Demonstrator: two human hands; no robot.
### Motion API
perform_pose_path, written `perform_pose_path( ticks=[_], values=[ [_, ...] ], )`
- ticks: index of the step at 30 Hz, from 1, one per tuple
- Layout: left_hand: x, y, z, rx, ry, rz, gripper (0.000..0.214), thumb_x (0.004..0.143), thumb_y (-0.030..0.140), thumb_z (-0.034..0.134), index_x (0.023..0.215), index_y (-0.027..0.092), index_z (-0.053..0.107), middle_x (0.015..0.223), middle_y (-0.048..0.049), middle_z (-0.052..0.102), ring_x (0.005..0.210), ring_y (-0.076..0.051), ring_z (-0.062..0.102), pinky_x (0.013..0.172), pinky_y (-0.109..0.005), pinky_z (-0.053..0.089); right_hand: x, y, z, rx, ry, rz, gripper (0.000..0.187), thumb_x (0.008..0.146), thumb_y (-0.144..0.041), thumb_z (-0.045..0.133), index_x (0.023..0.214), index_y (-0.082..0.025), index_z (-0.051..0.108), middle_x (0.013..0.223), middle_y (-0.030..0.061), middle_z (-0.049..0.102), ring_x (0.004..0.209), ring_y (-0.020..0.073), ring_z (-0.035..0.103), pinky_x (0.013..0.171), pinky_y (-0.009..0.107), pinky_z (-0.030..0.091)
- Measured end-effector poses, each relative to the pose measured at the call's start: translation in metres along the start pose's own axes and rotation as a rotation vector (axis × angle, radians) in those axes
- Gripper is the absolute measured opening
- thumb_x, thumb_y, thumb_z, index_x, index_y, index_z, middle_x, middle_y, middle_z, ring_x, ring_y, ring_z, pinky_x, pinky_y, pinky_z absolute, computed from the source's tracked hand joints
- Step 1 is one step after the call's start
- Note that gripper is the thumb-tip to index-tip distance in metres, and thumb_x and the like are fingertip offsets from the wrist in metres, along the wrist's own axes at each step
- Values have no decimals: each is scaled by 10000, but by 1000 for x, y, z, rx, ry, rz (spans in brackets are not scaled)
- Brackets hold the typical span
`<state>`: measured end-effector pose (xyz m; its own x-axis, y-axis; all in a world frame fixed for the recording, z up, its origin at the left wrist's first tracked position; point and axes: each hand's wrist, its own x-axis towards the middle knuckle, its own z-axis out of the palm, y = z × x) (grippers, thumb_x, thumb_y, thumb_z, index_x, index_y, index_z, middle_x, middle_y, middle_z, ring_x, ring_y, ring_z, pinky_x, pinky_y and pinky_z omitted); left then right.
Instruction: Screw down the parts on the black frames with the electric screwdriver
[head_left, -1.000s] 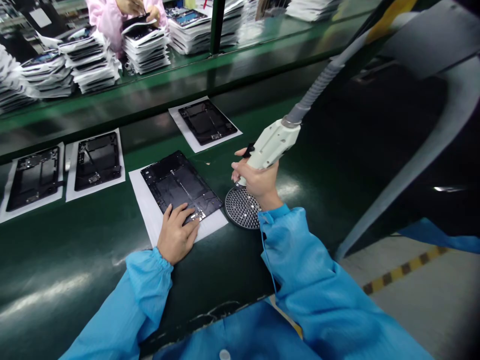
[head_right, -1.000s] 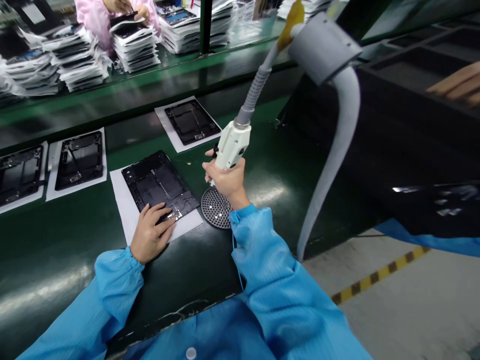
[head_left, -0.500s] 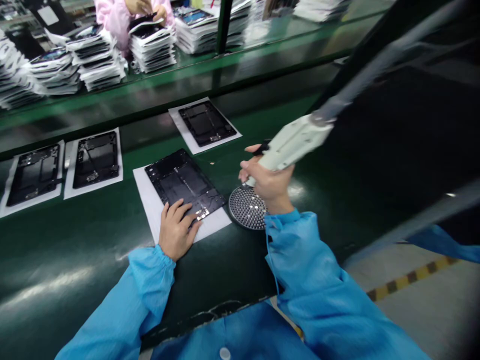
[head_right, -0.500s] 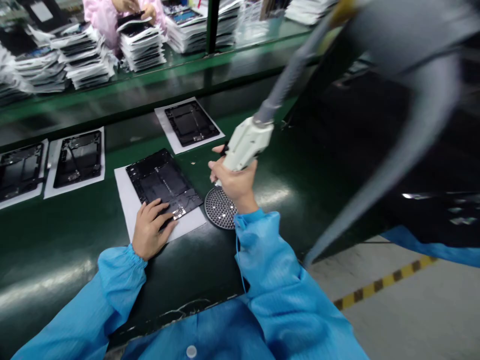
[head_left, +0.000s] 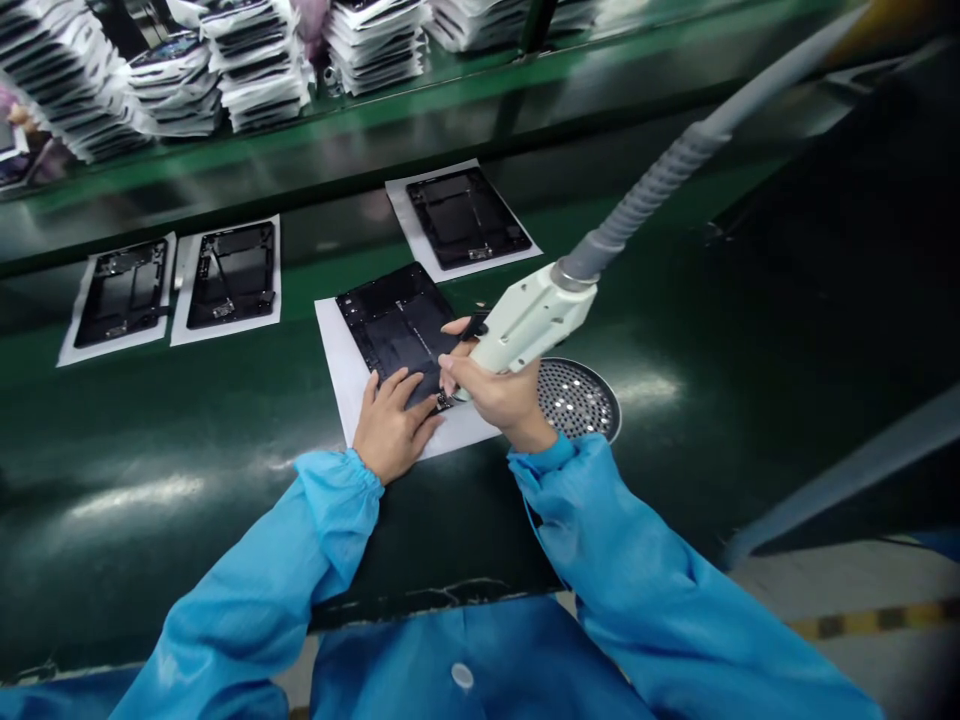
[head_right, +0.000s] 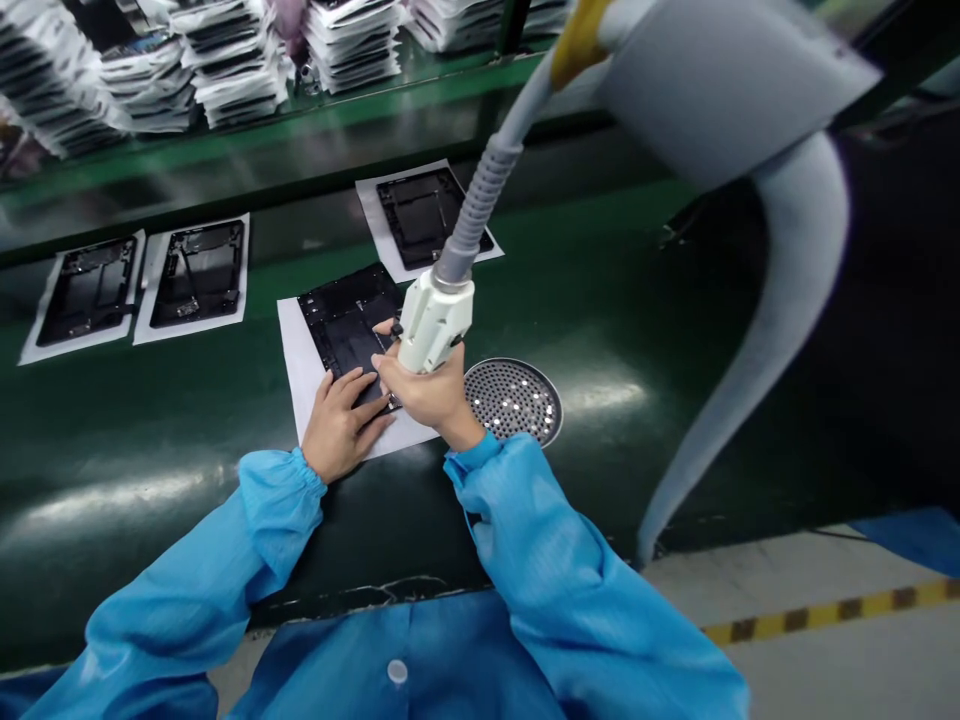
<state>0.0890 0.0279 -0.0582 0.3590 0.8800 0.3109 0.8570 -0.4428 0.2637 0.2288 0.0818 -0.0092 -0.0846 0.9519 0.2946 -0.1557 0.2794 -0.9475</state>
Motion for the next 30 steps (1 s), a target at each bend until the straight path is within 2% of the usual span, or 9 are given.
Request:
perform_pose_path(
  ticks=[6,13,18,22,25,30],
  values=[
    [1,2,-1,13,-11,-6,297,930,398,521,1090,234,710,1295,-119,594,1265,-311,487,1076,-604,327,-3,5,0,-21,-49,20,254,710,-209,634,934,-176,519,490,-80,540,402,113,530,469,274,487],
    [-1,2,0,24,2,10,305,932,400,519,1115,234,697,1278,-119,603,1261,-310,492,1076,-597,326,-5,10,-4,-88,-123,11,233,727,-227,636,923,-179,519,519,-66,549,462,124,556,575,319,527],
    [-1,3,-1,13,15,7,306,933,412,513,1086,214,690,1242,-116,617,1250,-298,497,1079,-575,322,-7,13,-3,-135,-136,-41,140,750,-216,620,829,-197,506,526,-57,546,501,125,567,740,373,555],
    [2,2,-3,6,24,29,233,918,372,551,957,188,688,1109,-89,655,1201,-269,524,1035,-499,373,-8,10,1,-110,-104,-36,193,750,-217,626,901,-196,507,503,-73,540,454,123,551,591,328,537],
    [-2,3,-5,29,26,38,205,907,345,572,856,175,674,987,-66,666,1135,-266,552,1011,-495,375,-7,0,-3,-124,-53,-60,204,750,-211,637,921,-191,527,500,-71,550,437,124,546,531,311,515],
    [-30,5,-17,37,98,75,209,904,315,575,778,164,646,892,-55,667,1066,-251,581,988,-469,389,-12,-18,-26,-83,41,-102,220,761,-175,651,965,-195,573,513,-69,550,453,123,553,532,307,509]
  ],
)
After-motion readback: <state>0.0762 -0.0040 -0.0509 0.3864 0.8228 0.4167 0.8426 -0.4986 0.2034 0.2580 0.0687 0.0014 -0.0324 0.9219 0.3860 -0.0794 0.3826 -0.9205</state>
